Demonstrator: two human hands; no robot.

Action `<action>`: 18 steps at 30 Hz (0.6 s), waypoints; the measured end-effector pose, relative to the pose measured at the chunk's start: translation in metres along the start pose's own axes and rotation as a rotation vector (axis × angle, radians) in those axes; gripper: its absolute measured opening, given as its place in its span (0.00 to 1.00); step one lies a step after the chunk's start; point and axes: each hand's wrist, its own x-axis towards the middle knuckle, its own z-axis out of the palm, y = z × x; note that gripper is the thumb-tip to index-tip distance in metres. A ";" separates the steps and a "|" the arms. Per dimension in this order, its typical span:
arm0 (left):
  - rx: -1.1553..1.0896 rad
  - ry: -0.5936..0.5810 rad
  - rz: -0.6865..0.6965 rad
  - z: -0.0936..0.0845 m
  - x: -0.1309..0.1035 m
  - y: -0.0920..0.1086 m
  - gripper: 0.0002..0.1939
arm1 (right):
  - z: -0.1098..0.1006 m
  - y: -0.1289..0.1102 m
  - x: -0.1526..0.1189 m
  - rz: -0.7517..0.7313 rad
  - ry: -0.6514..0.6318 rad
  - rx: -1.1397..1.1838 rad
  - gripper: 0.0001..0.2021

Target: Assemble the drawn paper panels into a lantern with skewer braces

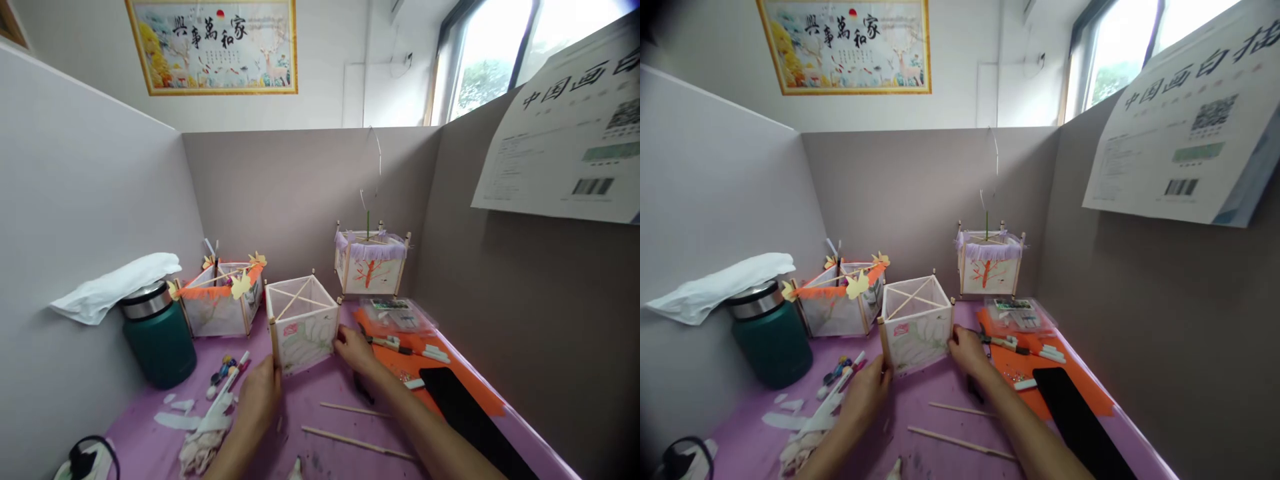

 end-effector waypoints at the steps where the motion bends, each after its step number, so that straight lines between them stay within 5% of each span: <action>1: 0.022 0.011 0.000 0.000 0.002 -0.001 0.11 | 0.001 0.000 -0.005 -0.014 0.013 -0.013 0.08; 9: -0.227 -0.058 0.080 -0.014 0.031 -0.027 0.20 | 0.008 0.034 -0.049 -0.113 0.025 -0.054 0.14; 13: -0.248 0.060 -0.006 -0.025 0.077 -0.039 0.17 | 0.017 0.048 -0.054 -0.150 0.093 -0.044 0.14; 18: -0.179 0.106 0.039 -0.026 0.140 -0.022 0.12 | 0.021 0.055 -0.055 -0.171 0.138 -0.087 0.14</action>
